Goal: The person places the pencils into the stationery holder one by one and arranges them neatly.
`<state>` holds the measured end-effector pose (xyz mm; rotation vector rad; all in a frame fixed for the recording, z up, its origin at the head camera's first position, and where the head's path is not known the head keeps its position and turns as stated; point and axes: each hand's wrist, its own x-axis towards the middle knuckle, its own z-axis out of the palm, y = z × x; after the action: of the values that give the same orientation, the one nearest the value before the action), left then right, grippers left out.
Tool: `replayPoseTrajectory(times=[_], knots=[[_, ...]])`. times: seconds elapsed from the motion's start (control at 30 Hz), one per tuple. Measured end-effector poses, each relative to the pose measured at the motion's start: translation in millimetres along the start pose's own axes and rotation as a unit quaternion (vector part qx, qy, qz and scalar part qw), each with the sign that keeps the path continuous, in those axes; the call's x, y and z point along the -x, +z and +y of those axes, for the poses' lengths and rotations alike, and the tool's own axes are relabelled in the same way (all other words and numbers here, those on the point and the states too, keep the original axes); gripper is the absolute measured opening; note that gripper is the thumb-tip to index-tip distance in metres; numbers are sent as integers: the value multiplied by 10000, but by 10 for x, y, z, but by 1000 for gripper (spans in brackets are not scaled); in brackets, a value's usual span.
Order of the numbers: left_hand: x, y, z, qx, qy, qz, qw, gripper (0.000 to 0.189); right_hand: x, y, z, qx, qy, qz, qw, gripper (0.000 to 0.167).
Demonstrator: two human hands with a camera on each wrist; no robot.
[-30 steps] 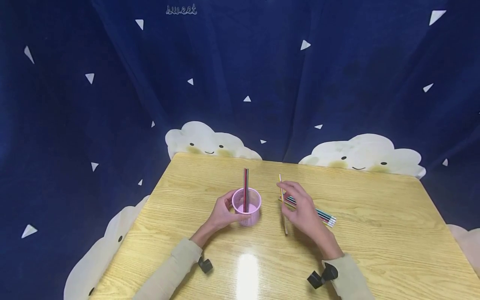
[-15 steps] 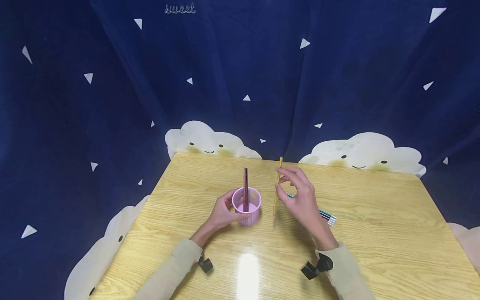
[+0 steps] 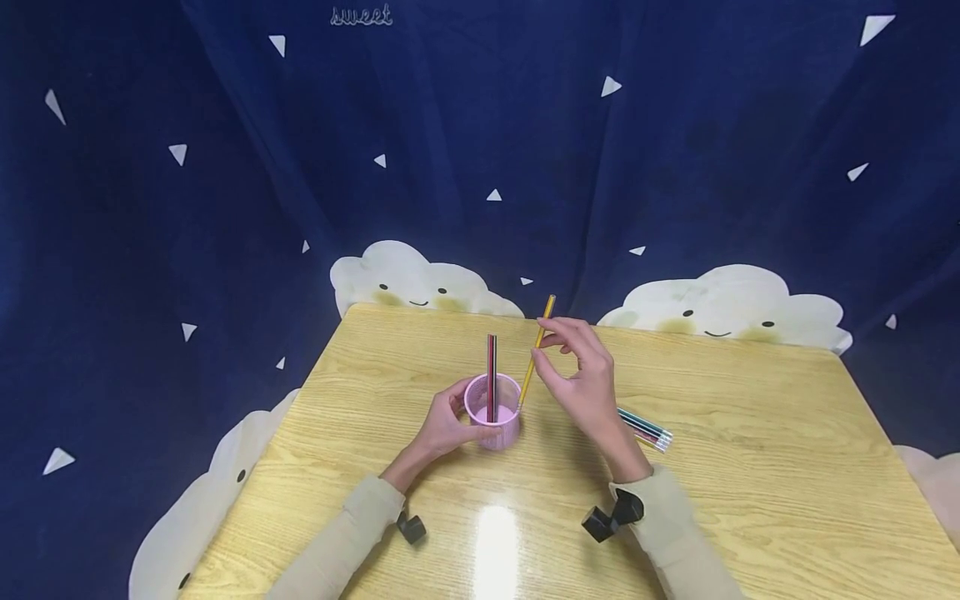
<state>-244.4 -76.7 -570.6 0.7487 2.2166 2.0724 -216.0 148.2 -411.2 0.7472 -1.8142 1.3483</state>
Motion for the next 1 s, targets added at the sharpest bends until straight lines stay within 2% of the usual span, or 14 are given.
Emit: replayPoseTrajectory(times=[0.17,0.3,0.6,0.83,1.0], knots=[[17,-13,4,-18,6,47,10000,82,77,118,72,-16,144,-7,9999,45],[36,-18,-4,-117,6,37,9999,81,191,210,136,179,122,-109,9997,44],[5,-23,-21,-179,93,35,9998,82,376,324,318,367,471,-525,9968,40],[10,-20,5,-207,24,40,9998,83,588,394,654,372,692,-802,9937,42],[14,-17,20,-179,-30,30,9998,82,683,418,836,372,662,-952,9926,40]])
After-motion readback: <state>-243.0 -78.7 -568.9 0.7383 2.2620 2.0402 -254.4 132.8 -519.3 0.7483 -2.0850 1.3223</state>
